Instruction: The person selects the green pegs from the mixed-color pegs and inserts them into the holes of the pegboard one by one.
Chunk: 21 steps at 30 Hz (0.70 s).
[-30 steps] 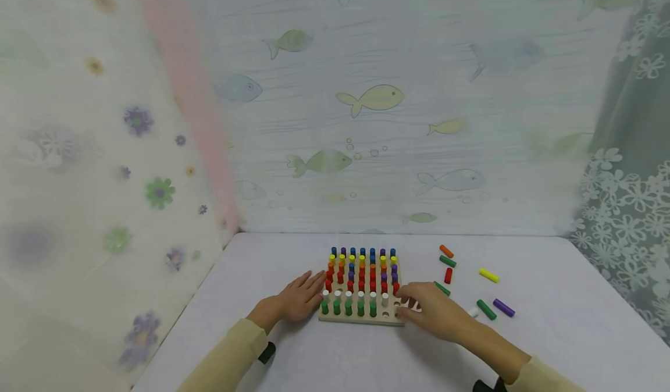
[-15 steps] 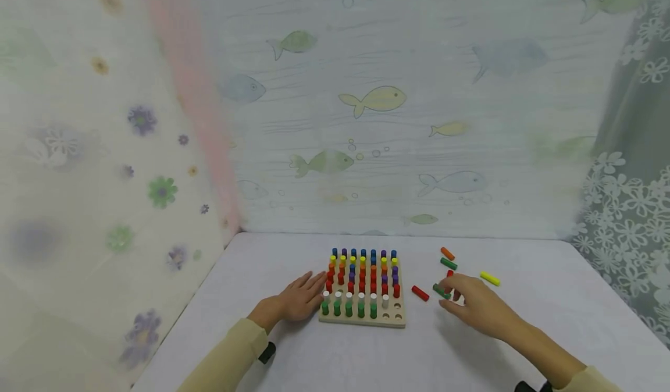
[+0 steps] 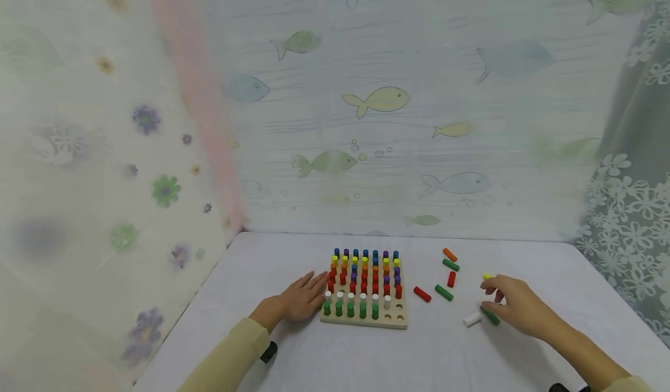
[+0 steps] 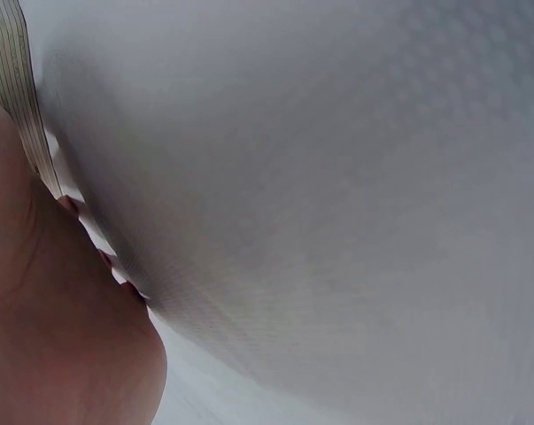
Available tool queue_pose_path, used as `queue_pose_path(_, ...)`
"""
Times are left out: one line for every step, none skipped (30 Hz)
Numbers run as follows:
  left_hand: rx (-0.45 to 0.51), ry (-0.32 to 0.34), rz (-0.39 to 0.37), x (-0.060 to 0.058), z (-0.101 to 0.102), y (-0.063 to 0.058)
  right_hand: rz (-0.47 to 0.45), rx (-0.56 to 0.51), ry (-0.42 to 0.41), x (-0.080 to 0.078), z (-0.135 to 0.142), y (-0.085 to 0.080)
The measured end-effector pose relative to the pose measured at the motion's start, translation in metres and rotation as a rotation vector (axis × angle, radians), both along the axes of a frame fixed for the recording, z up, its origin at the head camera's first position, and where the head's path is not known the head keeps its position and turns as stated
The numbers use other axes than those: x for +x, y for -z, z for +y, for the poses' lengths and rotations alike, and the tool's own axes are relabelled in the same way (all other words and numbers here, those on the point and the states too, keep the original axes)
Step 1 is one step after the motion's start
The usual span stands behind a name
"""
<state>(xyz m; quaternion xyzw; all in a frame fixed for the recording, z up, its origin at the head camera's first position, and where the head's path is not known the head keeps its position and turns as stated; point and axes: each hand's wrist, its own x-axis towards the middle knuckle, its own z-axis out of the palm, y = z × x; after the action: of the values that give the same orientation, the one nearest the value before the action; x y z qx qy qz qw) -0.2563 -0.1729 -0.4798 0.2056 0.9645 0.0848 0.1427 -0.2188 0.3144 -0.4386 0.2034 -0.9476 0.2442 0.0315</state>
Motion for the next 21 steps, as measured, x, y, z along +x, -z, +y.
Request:
queue_pose_path(0.001, -0.001, 0.0, 0.0, 0.0, 0.0, -0.021, 0.001, 0.012, -0.001, 0.003, 0.001)
queue_pose_path(0.0, -0.002, 0.001, 0.0, 0.0, 0.0, -0.041, 0.002, 0.023, -0.002, 0.006, 0.001)
queue_pose_path(-0.001, -0.002, 0.0, 0.0, 0.0, 0.0, -0.06, 0.0, 0.032, -0.003, 0.008, 0.002)
queue_pose_path(0.0, -0.002, 0.0, 0.001, 0.0, 0.0, -0.079, -0.002, 0.039, -0.003, 0.01, 0.003)
queue_pose_path(0.0, -0.002, 0.001, 0.001, 0.0, 0.0, -0.092, -0.004, 0.045, -0.004, 0.012, 0.004)
queue_pose_path(0.0, -0.002, 0.0, 0.001, 0.0, 0.0, -0.102, -0.005, 0.048, -0.005, 0.013, 0.006)
queue_pose_path(0.001, -0.003, 0.0, 0.001, 0.0, -0.001, -0.107, -0.005, 0.052, -0.006, 0.014, 0.007)
queue_pose_path(0.002, -0.003, 0.0, 0.001, 0.0, -0.001, -0.111, -0.005, 0.055, -0.006, 0.015, 0.008)
queue_pose_path(0.003, -0.003, 0.001, 0.0, 0.0, 0.0, -0.114, -0.005, 0.058, -0.006, 0.015, 0.009)
queue_pose_path(0.002, -0.003, 0.001, 0.0, 0.0, 0.0, -0.116, -0.004, 0.061, -0.007, 0.016, 0.011)
queue_pose_path(0.001, -0.003, 0.001, 0.0, 0.0, 0.0, -0.119, -0.003, 0.064, -0.007, 0.016, 0.012)
queue_pose_path(-0.003, -0.003, 0.0, 0.0, 0.0, 0.0, -0.123, -0.003, 0.067, -0.008, 0.016, 0.013)
queue_pose_path(-0.005, -0.003, 0.001, -0.001, 0.0, 0.001, -0.126, -0.004, 0.07, -0.008, 0.017, 0.014)
queue_pose_path(-0.008, -0.003, 0.001, -0.001, 0.0, 0.001, -0.131, -0.006, 0.074, -0.008, 0.017, 0.015)
queue_pose_path(-0.013, -0.003, 0.0, -0.002, -0.001, 0.002, -0.138, -0.009, 0.076, -0.009, 0.017, 0.015)
queue_pose_path(-0.015, -0.004, -0.001, -0.002, -0.001, 0.002, -0.147, -0.011, 0.079, -0.009, 0.017, 0.016)
queue_pose_path(-0.017, -0.004, -0.001, -0.002, -0.001, 0.002, -0.154, -0.012, 0.082, -0.009, 0.017, 0.016)
queue_pose_path(-0.019, -0.004, 0.0, -0.002, 0.0, 0.002, -0.16, -0.013, 0.085, -0.009, 0.016, 0.017)
queue_pose_path(-0.018, -0.005, 0.0, -0.003, 0.0, 0.002, -0.167, -0.015, 0.09, -0.01, 0.016, 0.018)
queue_pose_path(-0.02, -0.005, 0.0, -0.002, 0.0, 0.002, -0.17, -0.014, 0.09, -0.01, 0.015, 0.019)
queue_pose_path(-0.02, -0.006, -0.001, -0.002, 0.0, 0.002, -0.17, -0.012, 0.086, -0.01, 0.015, 0.02)
